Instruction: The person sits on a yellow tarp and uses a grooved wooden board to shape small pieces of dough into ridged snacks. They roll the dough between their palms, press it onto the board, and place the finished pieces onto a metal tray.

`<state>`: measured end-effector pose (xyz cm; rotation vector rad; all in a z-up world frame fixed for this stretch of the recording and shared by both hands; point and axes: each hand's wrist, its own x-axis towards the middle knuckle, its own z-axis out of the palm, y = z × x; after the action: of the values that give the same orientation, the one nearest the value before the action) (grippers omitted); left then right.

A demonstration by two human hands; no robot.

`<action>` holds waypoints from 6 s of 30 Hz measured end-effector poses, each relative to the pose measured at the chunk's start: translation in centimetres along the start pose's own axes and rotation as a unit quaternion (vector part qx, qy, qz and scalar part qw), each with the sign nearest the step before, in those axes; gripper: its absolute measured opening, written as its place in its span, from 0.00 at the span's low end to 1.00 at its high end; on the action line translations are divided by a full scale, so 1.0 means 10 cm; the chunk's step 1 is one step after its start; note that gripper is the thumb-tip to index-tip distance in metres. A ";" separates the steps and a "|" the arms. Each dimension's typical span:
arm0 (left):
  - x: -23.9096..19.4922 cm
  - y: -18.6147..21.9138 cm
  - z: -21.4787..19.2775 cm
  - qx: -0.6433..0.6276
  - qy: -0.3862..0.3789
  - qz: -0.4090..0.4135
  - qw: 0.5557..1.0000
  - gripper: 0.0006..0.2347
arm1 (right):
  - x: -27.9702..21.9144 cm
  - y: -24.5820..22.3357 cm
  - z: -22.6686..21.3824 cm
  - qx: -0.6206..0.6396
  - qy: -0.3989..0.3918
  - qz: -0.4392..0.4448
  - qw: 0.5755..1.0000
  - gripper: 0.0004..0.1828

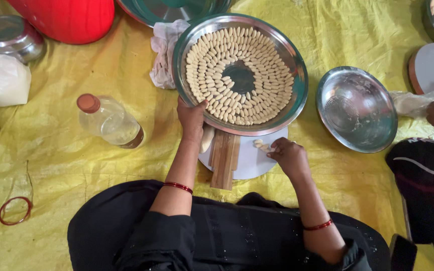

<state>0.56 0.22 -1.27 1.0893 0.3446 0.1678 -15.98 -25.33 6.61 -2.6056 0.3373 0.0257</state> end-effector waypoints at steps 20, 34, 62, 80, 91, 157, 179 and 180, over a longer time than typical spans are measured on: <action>-0.07 0.06 0.01 -0.012 -0.002 0.016 1.000 0.26 | 1.90 -1.16 -0.03 0.023 -0.064 -0.038 0.997 0.10; -0.13 0.22 0.07 0.026 0.024 -0.029 0.999 0.28 | 2.35 -0.88 0.34 0.064 -0.132 -0.010 0.989 0.07; -0.08 0.07 0.05 0.009 0.013 0.019 1.000 0.26 | 1.91 -0.84 0.10 -0.152 -0.068 -0.084 0.982 0.05; 0.02 -0.06 0.03 0.004 0.012 0.016 1.000 0.27 | -0.12 -0.43 -0.33 -0.063 -0.024 -0.034 0.997 0.23; 0.02 -0.03 0.01 0.011 0.008 -0.014 1.000 0.27 | -0.17 -0.38 -0.03 -0.045 0.037 0.000 0.998 0.18; -0.05 0.08 0.03 -0.001 0.011 -0.018 1.000 0.27 | -0.03 -0.47 0.19 -0.050 0.075 -0.109 0.990 0.10; -0.09 0.12 0.04 -0.006 0.004 0.005 1.000 0.27 | 1.97 -0.85 0.28 -0.047 0.032 -0.049 0.997 0.10; -0.10 0.11 0.03 -0.012 -0.001 0.011 1.000 0.27 | 2.00 -0.85 0.32 -0.069 0.032 -0.037 0.996 0.10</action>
<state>-0.27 0.15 0.09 1.0689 0.3278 0.1902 5.66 -21.30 6.34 -2.7584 0.2702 -0.0619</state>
